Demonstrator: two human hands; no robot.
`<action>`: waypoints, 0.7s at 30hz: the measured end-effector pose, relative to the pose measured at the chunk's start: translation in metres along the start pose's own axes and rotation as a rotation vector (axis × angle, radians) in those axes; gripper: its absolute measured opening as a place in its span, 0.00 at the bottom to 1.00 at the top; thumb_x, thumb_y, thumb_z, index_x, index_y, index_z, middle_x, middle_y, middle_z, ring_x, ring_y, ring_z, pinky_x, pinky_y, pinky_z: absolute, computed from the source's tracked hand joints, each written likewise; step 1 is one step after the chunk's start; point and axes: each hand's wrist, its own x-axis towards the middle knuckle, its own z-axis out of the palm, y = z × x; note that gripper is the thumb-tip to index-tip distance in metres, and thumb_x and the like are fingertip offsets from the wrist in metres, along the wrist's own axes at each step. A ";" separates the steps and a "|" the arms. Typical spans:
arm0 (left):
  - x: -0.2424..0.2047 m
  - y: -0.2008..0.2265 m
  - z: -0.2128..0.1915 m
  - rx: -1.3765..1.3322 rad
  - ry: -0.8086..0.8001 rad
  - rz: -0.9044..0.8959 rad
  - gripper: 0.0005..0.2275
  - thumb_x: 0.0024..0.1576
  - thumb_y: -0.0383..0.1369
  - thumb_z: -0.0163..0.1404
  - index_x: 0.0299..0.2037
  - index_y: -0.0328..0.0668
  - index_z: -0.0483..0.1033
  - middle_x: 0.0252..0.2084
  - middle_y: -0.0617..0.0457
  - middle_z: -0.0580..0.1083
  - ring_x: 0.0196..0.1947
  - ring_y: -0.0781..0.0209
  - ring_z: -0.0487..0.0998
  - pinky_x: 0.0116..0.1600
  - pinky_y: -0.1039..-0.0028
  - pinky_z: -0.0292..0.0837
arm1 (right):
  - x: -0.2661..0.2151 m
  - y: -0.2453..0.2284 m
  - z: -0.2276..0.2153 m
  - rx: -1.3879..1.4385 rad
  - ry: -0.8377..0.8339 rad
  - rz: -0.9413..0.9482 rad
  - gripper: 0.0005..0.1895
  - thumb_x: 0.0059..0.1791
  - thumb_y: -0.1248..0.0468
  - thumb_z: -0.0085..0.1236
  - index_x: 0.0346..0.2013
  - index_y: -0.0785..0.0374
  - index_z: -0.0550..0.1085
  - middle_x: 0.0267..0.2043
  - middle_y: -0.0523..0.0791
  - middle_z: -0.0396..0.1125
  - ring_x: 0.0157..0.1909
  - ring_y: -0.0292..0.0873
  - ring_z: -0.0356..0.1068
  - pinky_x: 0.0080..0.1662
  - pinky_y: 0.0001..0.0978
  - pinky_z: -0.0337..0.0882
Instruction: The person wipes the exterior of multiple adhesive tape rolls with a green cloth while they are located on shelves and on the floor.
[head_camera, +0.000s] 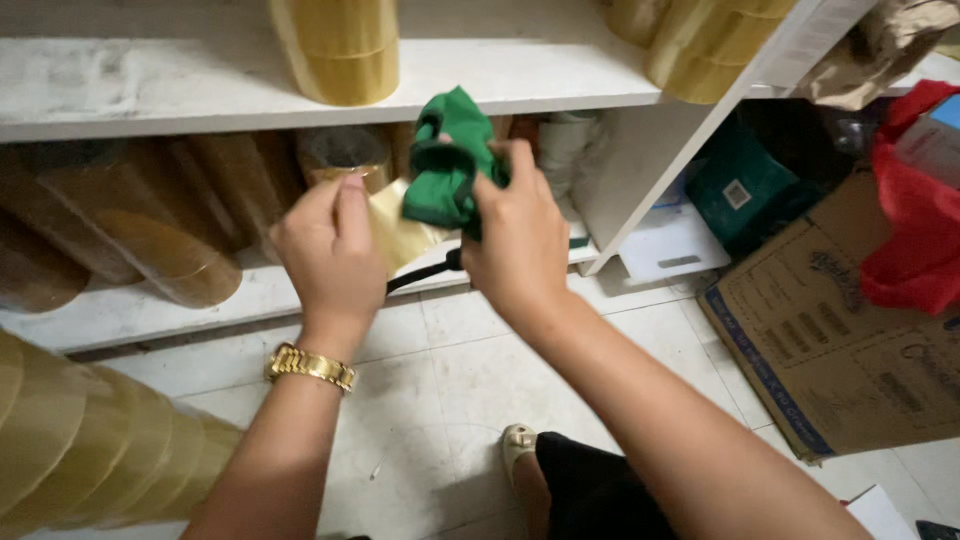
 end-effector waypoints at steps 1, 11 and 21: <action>-0.003 0.003 0.004 0.025 -0.034 -0.058 0.19 0.66 0.32 0.41 0.20 0.41 0.55 0.18 0.49 0.53 0.23 0.58 0.53 0.32 0.61 0.48 | -0.001 0.001 -0.001 -0.054 -0.013 0.043 0.45 0.31 0.75 0.60 0.63 0.43 0.71 0.58 0.51 0.59 0.47 0.62 0.67 0.33 0.60 0.71; -0.009 -0.006 -0.007 -0.024 -0.038 -0.211 0.19 0.68 0.34 0.43 0.22 0.43 0.58 0.22 0.60 0.54 0.26 0.64 0.55 0.33 0.66 0.50 | -0.016 -0.031 0.012 -0.132 0.157 -0.287 0.28 0.55 0.61 0.52 0.69 0.34 0.63 0.66 0.53 0.67 0.60 0.59 0.71 0.49 0.50 0.74; -0.008 -0.020 0.000 -0.077 0.078 -0.282 0.21 0.73 0.34 0.44 0.23 0.42 0.62 0.23 0.61 0.58 0.28 0.67 0.55 0.34 0.67 0.51 | -0.032 -0.046 0.013 -0.132 0.211 -0.320 0.22 0.58 0.55 0.47 0.67 0.38 0.66 0.62 0.50 0.67 0.58 0.62 0.72 0.45 0.50 0.73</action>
